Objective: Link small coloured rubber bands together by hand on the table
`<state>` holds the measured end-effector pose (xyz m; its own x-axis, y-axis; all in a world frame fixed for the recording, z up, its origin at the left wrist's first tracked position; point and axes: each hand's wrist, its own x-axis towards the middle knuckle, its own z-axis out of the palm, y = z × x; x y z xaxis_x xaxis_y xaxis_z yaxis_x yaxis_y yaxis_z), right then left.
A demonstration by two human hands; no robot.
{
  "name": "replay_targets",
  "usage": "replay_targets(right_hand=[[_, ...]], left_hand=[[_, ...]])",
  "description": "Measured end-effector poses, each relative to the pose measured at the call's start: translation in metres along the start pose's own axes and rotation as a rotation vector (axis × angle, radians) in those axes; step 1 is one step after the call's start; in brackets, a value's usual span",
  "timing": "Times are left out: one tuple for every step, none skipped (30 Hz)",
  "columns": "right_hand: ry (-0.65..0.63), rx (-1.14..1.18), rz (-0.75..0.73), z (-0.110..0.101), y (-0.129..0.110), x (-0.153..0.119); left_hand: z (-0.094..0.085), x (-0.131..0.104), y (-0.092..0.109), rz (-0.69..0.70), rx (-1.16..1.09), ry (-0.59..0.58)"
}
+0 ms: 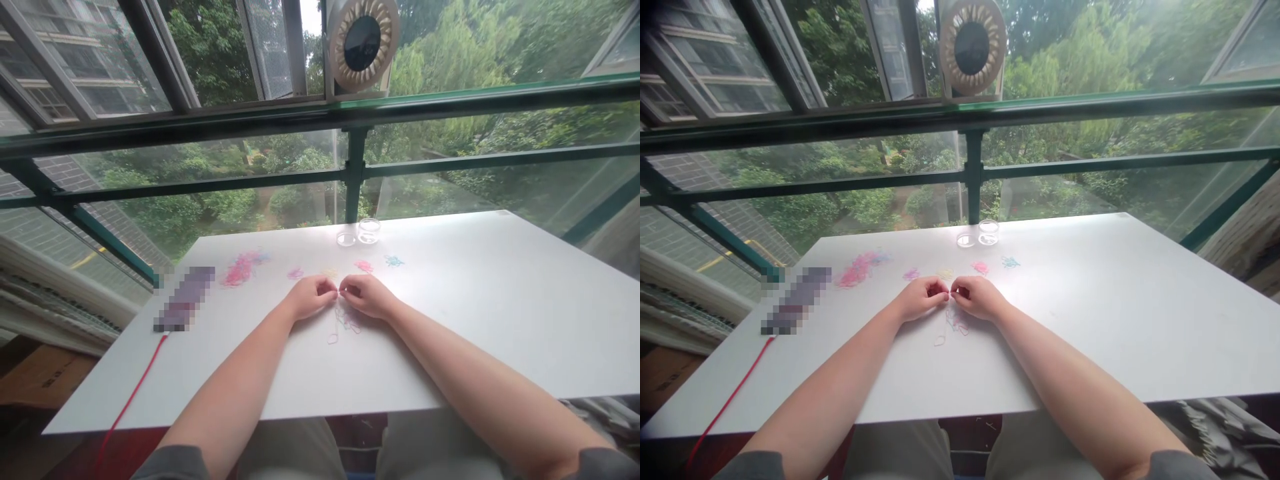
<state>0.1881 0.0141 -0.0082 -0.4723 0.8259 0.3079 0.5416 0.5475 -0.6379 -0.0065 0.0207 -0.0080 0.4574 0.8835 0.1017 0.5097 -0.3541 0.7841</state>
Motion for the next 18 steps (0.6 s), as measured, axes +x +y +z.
replay_targets(right_hand=[[0.003,0.017,0.001,-0.001,0.0,0.0],[0.012,0.042,0.006,-0.002,0.001,0.001],[0.025,0.071,0.017,-0.003,0.002,0.001],[0.041,0.101,0.033,-0.005,0.004,0.002],[0.054,0.128,0.051,-0.007,0.006,0.002],[0.064,0.149,0.069,-0.008,0.009,0.002],[0.068,0.166,0.085,-0.01,0.011,0.002],[0.066,0.18,0.098,-0.011,0.014,0.003],[0.063,0.194,0.107,-0.012,0.016,0.003],[0.059,0.206,0.112,-0.012,0.017,0.003],[0.057,0.216,0.115,-0.013,0.018,0.003],[0.056,0.223,0.116,-0.013,0.018,0.003],[0.052,0.226,0.115,-0.013,0.018,0.003],[0.047,0.225,0.115,-0.014,0.017,0.003],[0.04,0.219,0.116,-0.014,0.016,0.003],[0.032,0.212,0.118,-0.015,0.015,0.003],[0.019,0.199,0.122,-0.015,0.014,0.002],[0.015,0.184,0.13,-0.015,0.013,0.002]], left_hand=[[-0.001,0.0,0.0,-0.003,-0.012,0.001],[-0.001,0.0,0.001,-0.008,-0.027,0.007],[-0.002,0.0,0.001,-0.016,-0.038,0.022],[-0.003,0.001,0.001,-0.024,-0.037,0.043],[-0.003,0.0,0.002,-0.029,-0.019,0.065],[-0.004,0.0,0.002,-0.029,0.016,0.085],[-0.004,-0.001,0.004,-0.023,0.063,0.099],[-0.003,-0.002,0.005,-0.009,0.113,0.1],[-0.003,-0.003,0.007,0.008,0.161,0.091],[-0.002,-0.004,0.008,0.025,0.201,0.077],[-0.001,-0.005,0.01,0.038,0.233,0.063],[0.0,-0.005,0.011,0.048,0.258,0.051],[0.0,-0.005,0.013,0.053,0.28,0.041],[0.001,-0.005,0.014,0.055,0.299,0.035],[0.001,-0.005,0.014,0.056,0.316,0.03],[0.002,-0.004,0.015,0.06,0.335,0.023],[0.002,-0.003,0.015,0.069,0.357,0.015],[0.002,-0.002,0.015,0.087,0.383,0.004]])
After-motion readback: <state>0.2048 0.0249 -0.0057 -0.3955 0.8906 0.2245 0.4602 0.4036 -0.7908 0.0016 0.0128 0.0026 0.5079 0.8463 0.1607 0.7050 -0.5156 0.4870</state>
